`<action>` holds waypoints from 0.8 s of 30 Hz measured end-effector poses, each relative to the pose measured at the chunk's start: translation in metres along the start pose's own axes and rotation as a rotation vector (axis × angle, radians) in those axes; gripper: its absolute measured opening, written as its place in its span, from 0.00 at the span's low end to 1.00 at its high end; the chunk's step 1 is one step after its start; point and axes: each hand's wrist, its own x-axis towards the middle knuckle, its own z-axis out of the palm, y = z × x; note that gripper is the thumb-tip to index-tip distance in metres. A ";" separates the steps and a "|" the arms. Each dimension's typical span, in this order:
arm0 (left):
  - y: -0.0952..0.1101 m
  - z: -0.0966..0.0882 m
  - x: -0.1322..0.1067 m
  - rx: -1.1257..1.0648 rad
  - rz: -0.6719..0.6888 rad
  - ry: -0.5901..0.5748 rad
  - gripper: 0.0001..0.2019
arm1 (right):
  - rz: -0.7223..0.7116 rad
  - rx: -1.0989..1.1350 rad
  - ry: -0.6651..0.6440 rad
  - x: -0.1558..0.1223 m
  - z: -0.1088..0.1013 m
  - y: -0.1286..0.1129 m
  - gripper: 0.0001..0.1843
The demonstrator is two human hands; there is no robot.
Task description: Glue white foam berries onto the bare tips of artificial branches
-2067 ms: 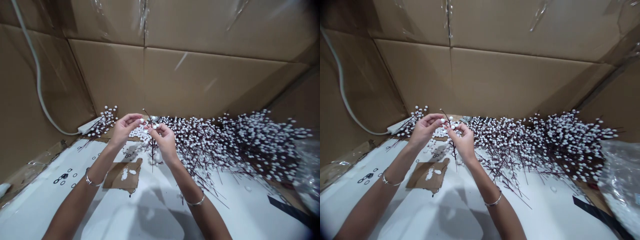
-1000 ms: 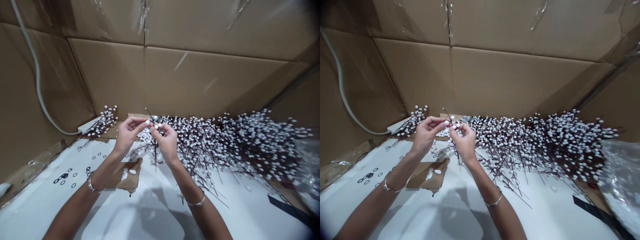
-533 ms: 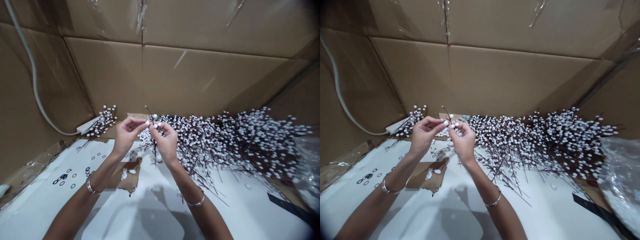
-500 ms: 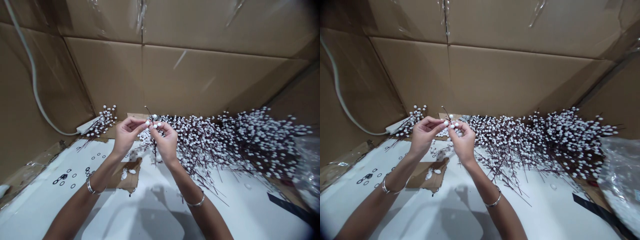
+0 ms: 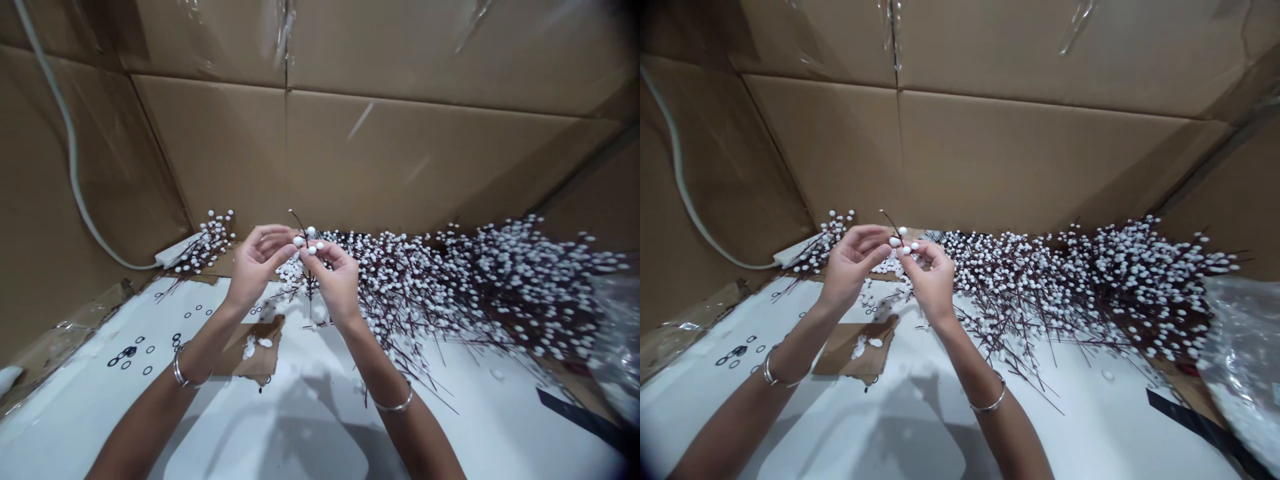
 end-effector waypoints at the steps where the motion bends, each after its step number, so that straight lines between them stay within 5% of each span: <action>1: 0.002 -0.001 0.001 -0.010 -0.017 -0.032 0.20 | 0.021 0.043 -0.009 0.001 -0.001 0.000 0.09; 5: 0.002 -0.005 0.000 0.068 -0.134 -0.214 0.26 | 0.101 0.209 -0.006 0.004 -0.001 0.000 0.09; 12: -0.009 -0.004 -0.003 0.272 -0.104 -0.301 0.10 | 0.154 0.158 -0.116 0.005 -0.006 -0.007 0.11; 16: -0.009 -0.006 -0.001 0.374 -0.077 -0.337 0.09 | 0.014 -0.007 -0.132 0.008 -0.018 -0.022 0.17; 24: -0.007 -0.002 -0.001 0.431 -0.069 -0.473 0.09 | -0.255 -0.395 0.017 0.006 -0.028 -0.035 0.07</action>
